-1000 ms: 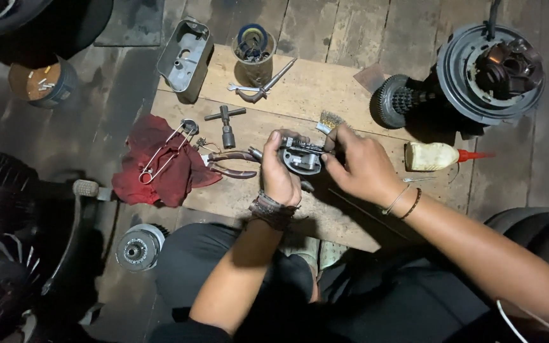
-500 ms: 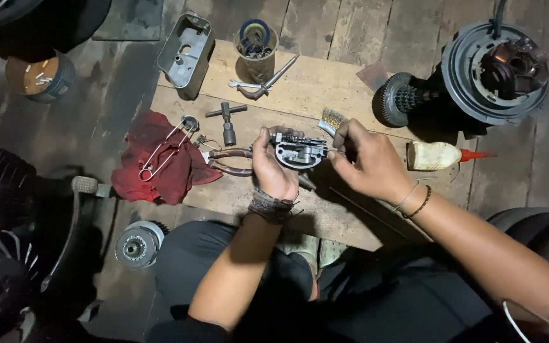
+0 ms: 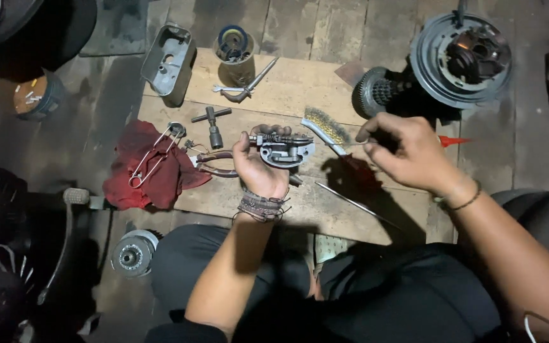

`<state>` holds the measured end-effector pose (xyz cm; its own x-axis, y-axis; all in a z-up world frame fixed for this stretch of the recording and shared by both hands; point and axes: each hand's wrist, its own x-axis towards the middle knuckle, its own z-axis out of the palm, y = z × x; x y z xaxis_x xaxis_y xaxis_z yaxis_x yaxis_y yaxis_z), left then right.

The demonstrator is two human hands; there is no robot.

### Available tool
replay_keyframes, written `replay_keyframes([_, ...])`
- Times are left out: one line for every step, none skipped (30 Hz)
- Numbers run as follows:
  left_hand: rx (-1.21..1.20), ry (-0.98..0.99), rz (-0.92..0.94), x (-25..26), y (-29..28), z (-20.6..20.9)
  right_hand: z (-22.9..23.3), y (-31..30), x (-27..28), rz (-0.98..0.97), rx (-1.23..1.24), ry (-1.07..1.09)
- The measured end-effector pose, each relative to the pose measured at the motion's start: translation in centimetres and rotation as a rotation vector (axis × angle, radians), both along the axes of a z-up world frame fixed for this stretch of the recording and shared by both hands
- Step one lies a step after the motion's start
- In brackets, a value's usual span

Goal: The person sits on the floor and uses a small brush to clean a mechanical part held in their left hand. They then use a screwdriver to adjust or remove small components from the part. The person continues to clean and manipulate the part with both tools throughout the video.

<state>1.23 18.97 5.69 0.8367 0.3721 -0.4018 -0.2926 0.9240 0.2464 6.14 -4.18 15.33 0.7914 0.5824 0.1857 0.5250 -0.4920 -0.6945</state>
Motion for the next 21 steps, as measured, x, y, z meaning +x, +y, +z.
replay_keyframes([0.002, 0.001, -0.015, -0.2, -0.3, 0.4, 0.5, -0.7, -0.3, -0.015, 0.002, 0.001])
replay_keyframes([-0.013, 0.008, -0.034, -0.4, -0.6, 0.8, 1.0, -1.5, -0.6, -0.062, -0.020, 0.058])
replay_keyframes([-0.029, 0.013, -0.063, -0.5, -1.2, 1.1, 1.5, -2.5, -1.0, -0.119, -0.043, 0.115])
replay_keyframes([-0.028, 0.013, -0.089, -0.3, -1.7, 1.4, 2.0, -3.4, -1.1, -0.145, -0.041, 0.114])
replay_keyframes([-0.041, 0.019, -0.100, -0.4, -2.6, 1.6, 2.3, -4.5, -1.6, -0.174, -0.131, 0.173])
replay_keyframes([-0.053, 0.026, -0.111, -0.5, -3.4, 1.6, 2.6, -5.7, -2.2, -0.204, -0.220, 0.235])
replay_keyframes([-0.059, 0.035, -0.144, -0.4, -4.4, 1.0, 2.8, -6.8, -2.8, -0.237, -0.223, 0.247])
replay_keyframes([-0.023, 0.040, -0.176, -0.2, -5.3, 0.3, 3.0, -7.9, -3.4, -0.272, -0.327, 0.298])
replay_keyframes([0.011, 0.043, -0.200, -0.2, -6.2, -0.4, 3.2, -8.9, -3.9, -0.300, -0.431, 0.348])
replay_keyframes([0.004, 0.049, -0.228, -0.4, -7.5, -1.3, 1.9, -10.6, -4.1, -0.326, -0.435, 0.360])
replay_keyframes([0.037, 0.077, -0.255, -0.4, -8.6, -2.0, 0.6, -12.0, -3.9, -0.346, -0.551, 0.391])
replay_keyframes([0.071, 0.105, -0.282, -0.5, -9.6, -2.7, -0.5, -13.4, -3.7, -0.367, -0.666, 0.422])
replay_keyframes([0.068, 0.102, -0.289, -0.7, -10.7, -3.1, -3.2, -15.2, -3.1, -0.374, -0.668, 0.422])
replay_keyframes([0.080, 0.124, -0.301, -0.9, -11.9, -3.4, -5.7, -16.9, -2.5, -0.370, -0.754, 0.391])
replay_keyframes([0.094, 0.142, -0.308, -1.0, -12.9, -3.7, -8.3, -18.6, -1.6, -0.361, -0.839, 0.354])
replay_keyframes([0.092, 0.136, -0.310, -1.0, -13.9, -4.2, -9.2, -19.2, -1.5, -0.366, -0.840, 0.349])
replay_keyframes([0.099, 0.153, -0.325, -1.2, -14.7, -4.7, -10.3, -19.8, -1.5, -0.379, -0.870, 0.344])
replay_keyframes([0.107, 0.169, -0.341, -1.3, -15.6, -5.2, -11.4, -20.3, -1.5, -0.392, -0.901, 0.338])
replay_keyframes([0.109, 0.169, -0.341, -1.0, -16.1, -6.4, -11.7, -20.7, -1.5, -0.392, -0.898, 0.338])
replay_keyframes([0.128, 0.170, -0.356, -0.7, -16.5, -7.5, -12.1, -21.1, -1.4, -0.379, -0.891, 0.336])
replay_keyframes([0.149, 0.172, -0.372, -0.2, -16.8, -8.6, -12.6, -21.4, -1.4, -0.366, -0.881, 0.336])
